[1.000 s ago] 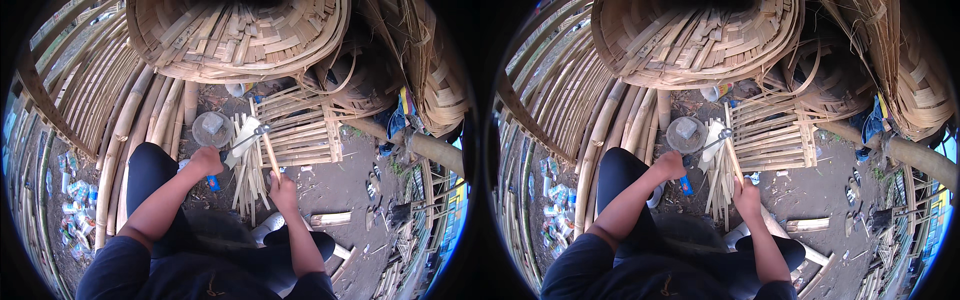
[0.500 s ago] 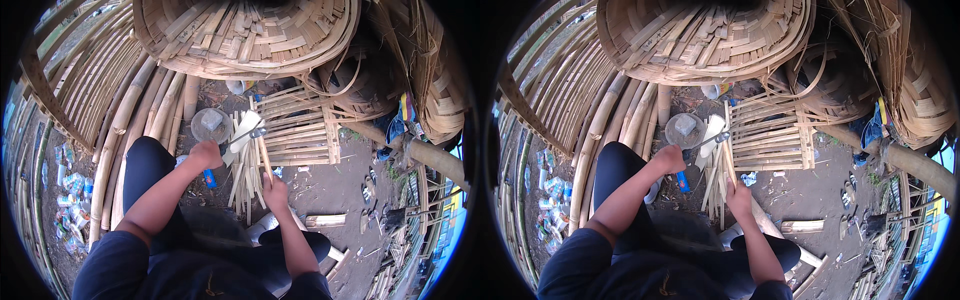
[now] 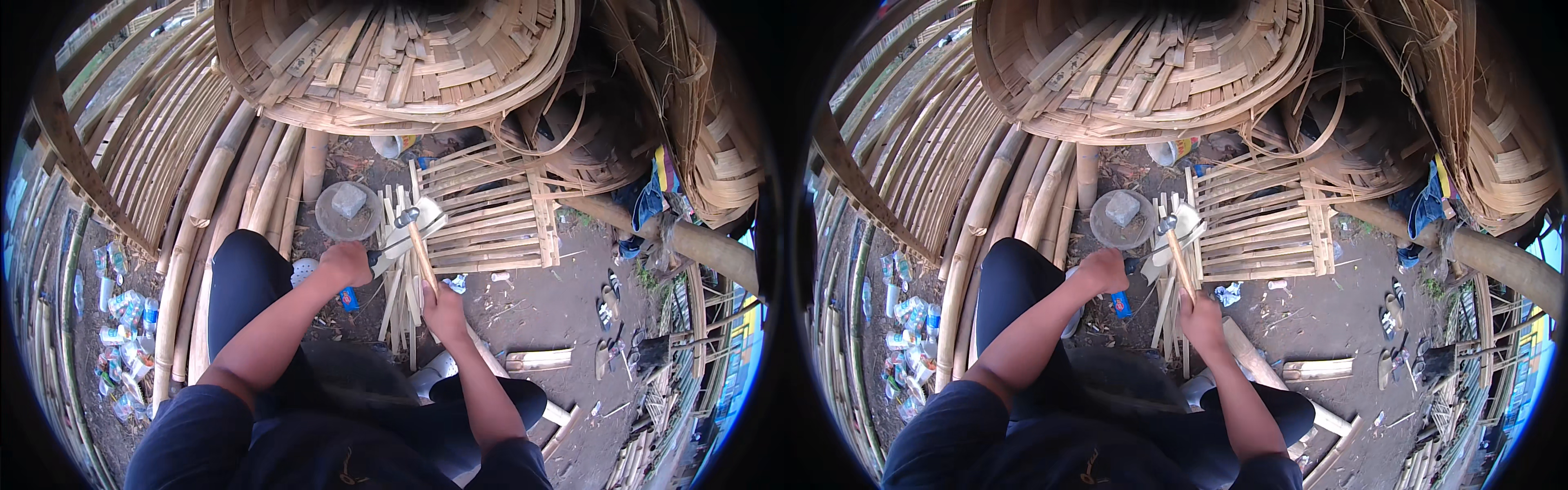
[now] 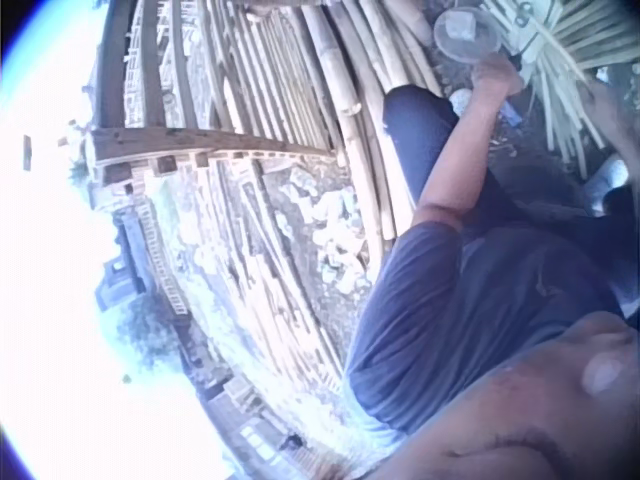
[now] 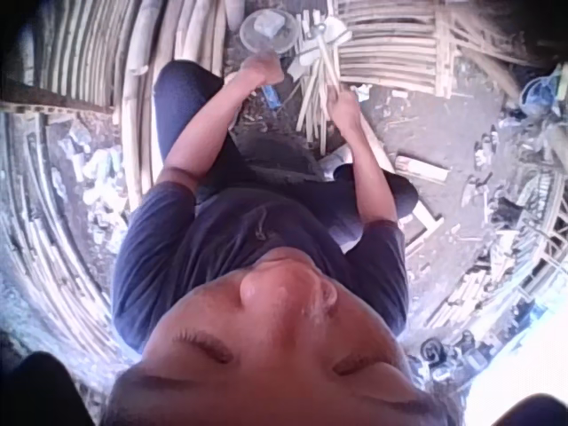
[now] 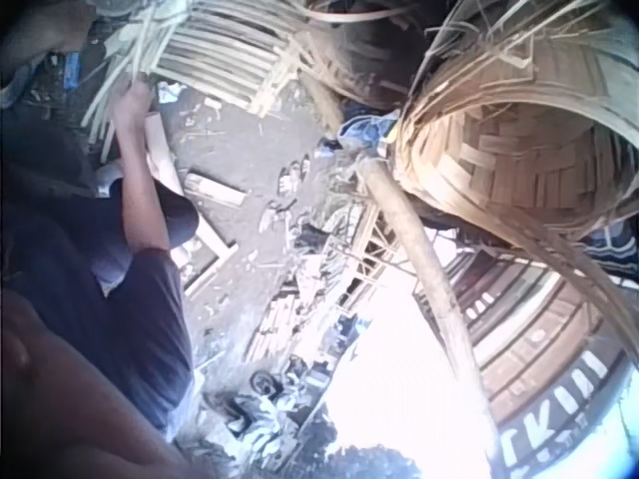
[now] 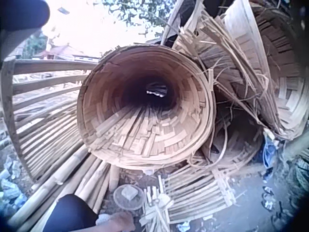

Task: The person is assembling bamboo pieces by trimming edges with a large knife and using a hammer to fit components together.

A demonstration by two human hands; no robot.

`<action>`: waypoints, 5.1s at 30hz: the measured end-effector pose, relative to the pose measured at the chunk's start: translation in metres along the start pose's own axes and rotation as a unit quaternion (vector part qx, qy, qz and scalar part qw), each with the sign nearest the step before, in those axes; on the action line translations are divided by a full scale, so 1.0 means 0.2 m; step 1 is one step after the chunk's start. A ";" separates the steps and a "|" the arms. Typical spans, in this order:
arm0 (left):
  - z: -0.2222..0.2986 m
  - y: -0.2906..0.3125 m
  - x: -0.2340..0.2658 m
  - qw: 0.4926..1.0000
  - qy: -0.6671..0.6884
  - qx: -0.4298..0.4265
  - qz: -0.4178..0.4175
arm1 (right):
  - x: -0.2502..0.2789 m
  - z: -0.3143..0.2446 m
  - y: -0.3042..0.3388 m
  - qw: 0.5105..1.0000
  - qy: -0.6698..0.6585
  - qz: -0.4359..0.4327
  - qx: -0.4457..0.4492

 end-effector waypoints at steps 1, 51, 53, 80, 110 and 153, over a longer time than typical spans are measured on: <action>-0.04 0.00 -0.01 1.000 0.004 0.012 0.008 | 0.13 -0.15 -0.03 1.000 0.008 0.009 0.015; -0.17 -0.06 -0.03 0.994 0.052 0.070 -0.064 | 0.40 -0.24 0.03 0.993 -0.020 0.116 0.000; -0.17 -0.06 -0.04 0.995 0.050 0.064 -0.066 | 0.59 -0.34 -0.03 0.965 -0.088 0.235 0.080; -0.07 -0.12 -0.11 0.998 0.008 0.048 -0.030 | 0.08 -0.09 0.08 1.000 -0.004 0.016 -0.018; -0.14 -0.16 -0.17 0.997 -0.046 0.027 -0.049 | -0.35 0.47 0.00 0.995 0.094 0.013 -0.038; -0.18 -0.17 -0.05 0.993 -0.107 -0.013 0.056 | 0.08 0.38 0.17 0.988 -0.070 0.016 -0.139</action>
Point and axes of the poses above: each hand's wrist, its own y-axis away from the middle knuckle, its own x-axis out of the back of the hand, z = x × y, the point moved 5 cm from there along -y, towards the middle knuckle, and after that the axes turned 4 degrees about x, right-handed, at the moved point
